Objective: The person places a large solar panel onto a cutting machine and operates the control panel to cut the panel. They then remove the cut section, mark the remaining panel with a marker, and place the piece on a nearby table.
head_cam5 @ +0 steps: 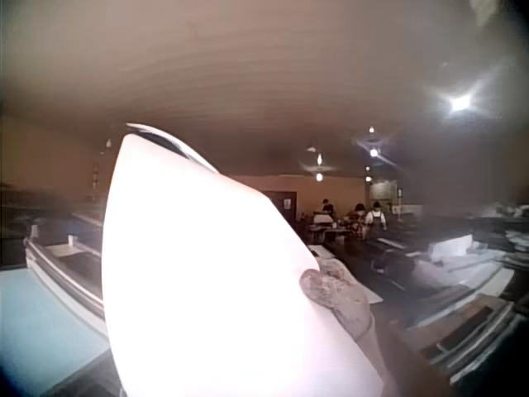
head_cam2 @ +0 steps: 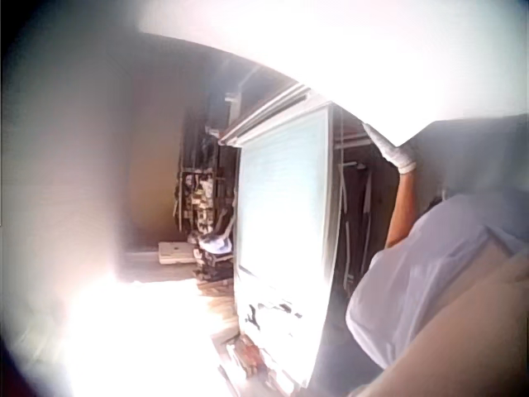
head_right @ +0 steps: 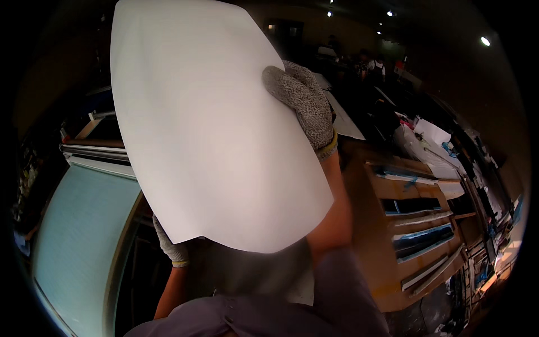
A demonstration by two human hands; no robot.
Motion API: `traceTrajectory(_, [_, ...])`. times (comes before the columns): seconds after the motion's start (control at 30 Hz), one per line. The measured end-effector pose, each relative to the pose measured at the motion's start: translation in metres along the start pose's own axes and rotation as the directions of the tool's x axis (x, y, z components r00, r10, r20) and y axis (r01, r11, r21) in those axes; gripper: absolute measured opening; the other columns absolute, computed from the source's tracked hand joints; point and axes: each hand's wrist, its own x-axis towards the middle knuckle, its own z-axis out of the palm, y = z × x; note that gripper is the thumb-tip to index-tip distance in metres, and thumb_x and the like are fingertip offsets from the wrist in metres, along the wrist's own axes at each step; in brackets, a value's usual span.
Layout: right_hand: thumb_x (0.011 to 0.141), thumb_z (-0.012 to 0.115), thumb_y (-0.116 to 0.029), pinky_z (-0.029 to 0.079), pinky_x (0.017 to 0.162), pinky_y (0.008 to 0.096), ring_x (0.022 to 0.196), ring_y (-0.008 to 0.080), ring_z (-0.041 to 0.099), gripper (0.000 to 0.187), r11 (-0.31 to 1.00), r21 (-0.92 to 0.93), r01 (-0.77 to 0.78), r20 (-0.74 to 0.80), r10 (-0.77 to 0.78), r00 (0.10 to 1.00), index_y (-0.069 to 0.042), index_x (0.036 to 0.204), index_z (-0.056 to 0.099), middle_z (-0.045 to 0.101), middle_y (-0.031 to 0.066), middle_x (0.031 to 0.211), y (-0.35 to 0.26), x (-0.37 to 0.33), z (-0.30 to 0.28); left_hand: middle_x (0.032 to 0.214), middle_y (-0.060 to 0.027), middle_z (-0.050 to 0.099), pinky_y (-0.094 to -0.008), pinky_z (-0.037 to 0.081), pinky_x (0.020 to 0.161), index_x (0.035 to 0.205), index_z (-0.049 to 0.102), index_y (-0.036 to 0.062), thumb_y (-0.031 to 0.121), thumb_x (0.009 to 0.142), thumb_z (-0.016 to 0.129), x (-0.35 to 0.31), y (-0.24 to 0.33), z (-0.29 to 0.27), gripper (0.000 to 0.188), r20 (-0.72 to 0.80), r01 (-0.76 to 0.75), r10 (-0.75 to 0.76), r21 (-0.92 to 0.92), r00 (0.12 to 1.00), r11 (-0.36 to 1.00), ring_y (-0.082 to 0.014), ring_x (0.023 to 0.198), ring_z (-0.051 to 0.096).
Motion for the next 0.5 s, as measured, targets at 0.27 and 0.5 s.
traceTrajectory(0.27, [0.089,0.066,-0.025,0.054,0.082,0.0343,0.099,0.0246,0.064,0.037,0.76,-0.446,0.473,0.19,-0.436,0.88,-0.001,0.118,0.063,0.065,0.0162,0.11,0.147,0.113,-0.099,0.145,-0.0124,0.044,-0.0338,0.041,0.105,0.149,0.03,0.0054,0.015,0.101,0.042,0.043,-0.105,0.212,0.051,0.178,-0.005,0.008,-0.016,0.984,1.0,-0.021,0.127,0.049])
traceTrajectory(0.5, [0.089,0.064,-0.016,0.051,0.09,0.0342,0.105,0.0241,0.063,0.035,0.95,-0.061,0.308,0.351,-0.268,0.897,-0.004,0.121,0.063,0.066,0.0152,0.111,0.292,0.31,-0.119,0.142,-0.0128,0.048,-0.0322,0.041,0.105,0.147,0.034,0.0012,0.017,0.101,0.043,0.133,-0.178,0.38,0.049,0.2,0.141,-0.16,0.105,0.967,0.984,-0.0192,0.126,0.05])
